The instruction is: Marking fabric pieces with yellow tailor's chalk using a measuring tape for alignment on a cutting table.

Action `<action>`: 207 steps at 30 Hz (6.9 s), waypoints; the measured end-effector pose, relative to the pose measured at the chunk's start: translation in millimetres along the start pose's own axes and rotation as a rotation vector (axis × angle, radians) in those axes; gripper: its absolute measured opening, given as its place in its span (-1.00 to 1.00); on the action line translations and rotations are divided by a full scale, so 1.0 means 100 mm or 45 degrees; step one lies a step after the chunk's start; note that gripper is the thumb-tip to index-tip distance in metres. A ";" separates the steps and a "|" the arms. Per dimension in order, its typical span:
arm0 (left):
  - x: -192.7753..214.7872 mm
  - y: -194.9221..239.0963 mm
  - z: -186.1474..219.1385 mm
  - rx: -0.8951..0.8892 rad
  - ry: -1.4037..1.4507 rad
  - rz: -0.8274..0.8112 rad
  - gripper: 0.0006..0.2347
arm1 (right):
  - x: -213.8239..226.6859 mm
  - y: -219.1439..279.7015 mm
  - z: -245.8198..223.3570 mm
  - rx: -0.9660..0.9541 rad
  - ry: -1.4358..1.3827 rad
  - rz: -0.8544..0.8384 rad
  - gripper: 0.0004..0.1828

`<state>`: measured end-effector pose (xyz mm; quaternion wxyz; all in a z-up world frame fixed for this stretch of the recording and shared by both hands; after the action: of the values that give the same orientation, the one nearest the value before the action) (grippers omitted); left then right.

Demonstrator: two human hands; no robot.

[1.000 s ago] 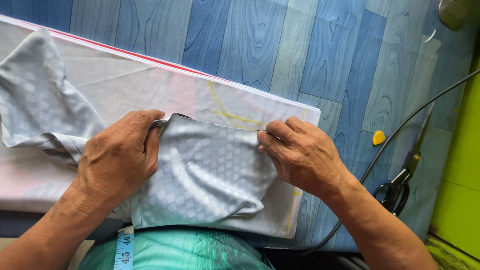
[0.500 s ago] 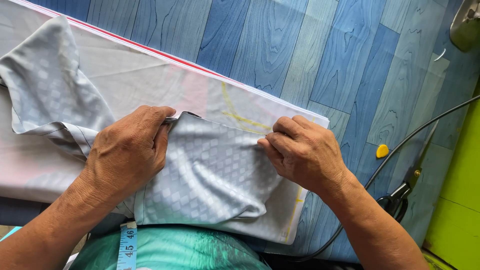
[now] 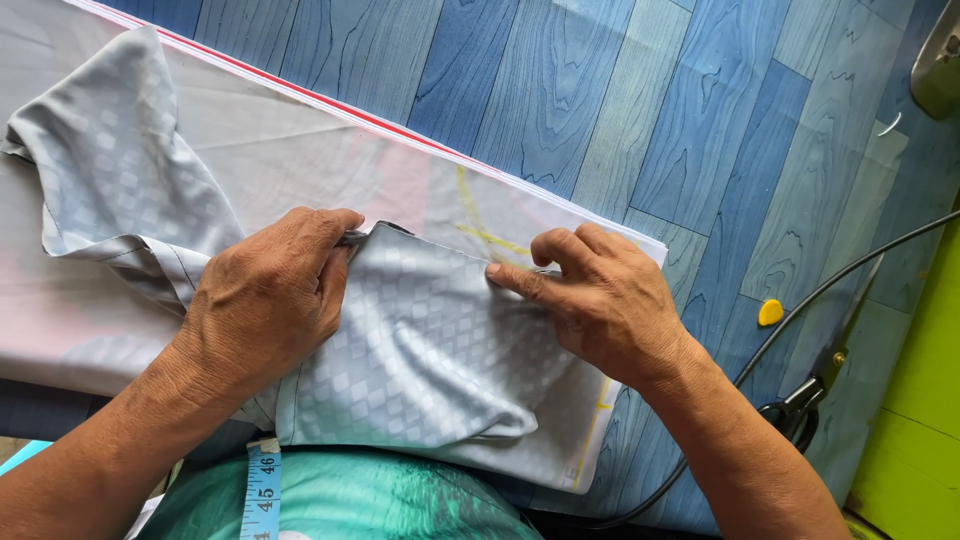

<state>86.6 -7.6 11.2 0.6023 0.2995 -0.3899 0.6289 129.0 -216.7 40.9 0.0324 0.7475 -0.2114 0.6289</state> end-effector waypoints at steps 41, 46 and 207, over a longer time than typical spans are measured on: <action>-0.26 -0.92 -0.23 -0.048 0.039 -0.131 -0.79 | 0.04 -0.35 -0.21 0.025 0.083 0.021 -0.82; -0.27 -0.90 -0.21 -0.086 0.004 -0.105 -0.81 | 0.01 -0.36 -0.18 -0.009 0.116 -0.009 -0.45; -0.22 -0.70 -0.08 -0.289 -0.153 0.034 -0.92 | 0.40 2.76 0.97 -1.682 0.374 0.057 -0.64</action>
<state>159.1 -13.8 -2.3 0.5993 0.2614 -0.4980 0.5697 125.4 -509.2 -1.1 0.4978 0.4729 -0.5602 0.4634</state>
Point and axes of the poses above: each hand's wrist, its own y-axis away from the middle knuckle, its own x-axis out of the back of the hand, z = x × y, the point moved 9 cm from there along -y, towards the middle knuckle, and after that the axes turned 5 degrees about x, right-handed, at the moved point
